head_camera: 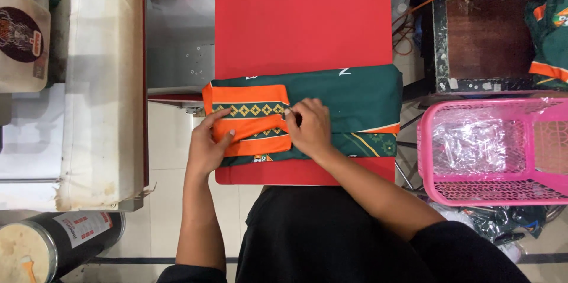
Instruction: The person lays sports jerseys on a red folding board, folds the sleeves and body to fold each jersey neatly, then slides the folded jersey into a clear plastic bag and sets the bagged jersey aside, repeating the cycle for several jerseys.
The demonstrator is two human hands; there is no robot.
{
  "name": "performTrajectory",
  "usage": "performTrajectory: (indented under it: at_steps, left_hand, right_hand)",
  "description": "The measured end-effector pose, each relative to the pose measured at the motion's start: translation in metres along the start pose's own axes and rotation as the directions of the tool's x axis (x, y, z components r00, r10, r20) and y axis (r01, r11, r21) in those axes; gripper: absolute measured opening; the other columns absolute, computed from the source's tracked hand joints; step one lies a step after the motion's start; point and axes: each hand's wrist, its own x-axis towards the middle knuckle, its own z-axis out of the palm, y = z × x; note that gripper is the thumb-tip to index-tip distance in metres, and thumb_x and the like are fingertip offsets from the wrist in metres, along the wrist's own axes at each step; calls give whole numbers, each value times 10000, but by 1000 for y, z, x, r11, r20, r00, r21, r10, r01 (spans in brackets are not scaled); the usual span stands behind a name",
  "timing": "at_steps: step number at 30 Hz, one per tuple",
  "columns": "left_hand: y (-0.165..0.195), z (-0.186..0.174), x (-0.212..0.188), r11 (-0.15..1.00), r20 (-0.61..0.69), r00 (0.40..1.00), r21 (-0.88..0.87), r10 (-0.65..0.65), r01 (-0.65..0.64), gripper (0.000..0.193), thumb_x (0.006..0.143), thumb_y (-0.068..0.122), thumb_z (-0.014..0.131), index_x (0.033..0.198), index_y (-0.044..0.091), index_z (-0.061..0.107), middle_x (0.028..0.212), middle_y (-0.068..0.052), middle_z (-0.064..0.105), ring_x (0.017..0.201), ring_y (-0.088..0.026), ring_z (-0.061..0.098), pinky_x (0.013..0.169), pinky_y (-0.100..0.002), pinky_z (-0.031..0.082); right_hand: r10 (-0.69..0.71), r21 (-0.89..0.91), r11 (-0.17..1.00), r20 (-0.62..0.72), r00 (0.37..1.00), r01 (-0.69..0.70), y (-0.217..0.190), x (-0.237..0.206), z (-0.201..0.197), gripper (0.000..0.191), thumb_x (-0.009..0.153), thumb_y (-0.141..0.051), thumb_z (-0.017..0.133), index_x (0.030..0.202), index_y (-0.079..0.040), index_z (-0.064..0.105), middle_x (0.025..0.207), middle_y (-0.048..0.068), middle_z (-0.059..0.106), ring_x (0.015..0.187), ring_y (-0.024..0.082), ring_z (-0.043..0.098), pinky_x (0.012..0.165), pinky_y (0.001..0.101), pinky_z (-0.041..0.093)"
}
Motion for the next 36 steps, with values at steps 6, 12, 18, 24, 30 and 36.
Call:
performTrajectory:
  at_steps: [6,12,18,24,30,36]
  left_hand:
    - [14,15,-7,864,-68,982,489,174,-119,482,799,40,791,1271,61,697,1538,-217,428,1404,-389,429,1128,-488,396]
    - [36,63,-10,698,100,869,555,484,-453,414,835,226,826,1225,122,732,1574,-180,427,1442,-375,413,1145,-530,341]
    - [46,142,-6,537,425,756,534,497,-653,477,902,331,753,1338,150,685,1582,-104,447,1504,-329,393,1202,-536,304]
    - [47,188,-12,470,546,771,614,327,-634,815,867,535,694,1469,17,510,1580,-202,379,1496,-399,302,1190,-594,224]
    - [39,179,-23,497,535,789,618,302,-609,733,877,561,677,1490,185,538,1613,-185,354,1518,-373,275,1215,-583,207]
    - [39,175,-20,522,548,801,622,242,-584,673,873,533,683,1476,267,551,1633,-166,326,1524,-374,261,1215,-571,199]
  right_hand:
    - [-119,-124,984,85,989,129,7,-17,-43,395,917,-299,722,1194,-20,688,1187,139,613,1125,304,539,922,476,407]
    - [-158,-498,842,143,977,209,38,-47,-109,506,964,-410,665,1316,-47,683,1472,72,583,1429,270,450,1168,527,323]
    - [-49,-334,940,81,995,74,77,-75,-134,361,988,-289,635,1277,-85,706,1460,47,618,1438,257,525,1237,524,325]
    - [407,266,904,-296,864,-335,141,-59,-145,517,1096,-293,517,1534,-20,493,1550,189,546,1423,288,543,1135,431,448]
    - [862,547,217,281,422,-809,194,-23,-111,592,1094,-497,449,1404,-12,586,1250,173,625,1108,290,636,839,444,536]
    - [552,750,-190,615,563,-633,196,-17,-66,553,1016,-429,524,1387,-24,585,1290,136,692,1144,286,688,934,411,583]
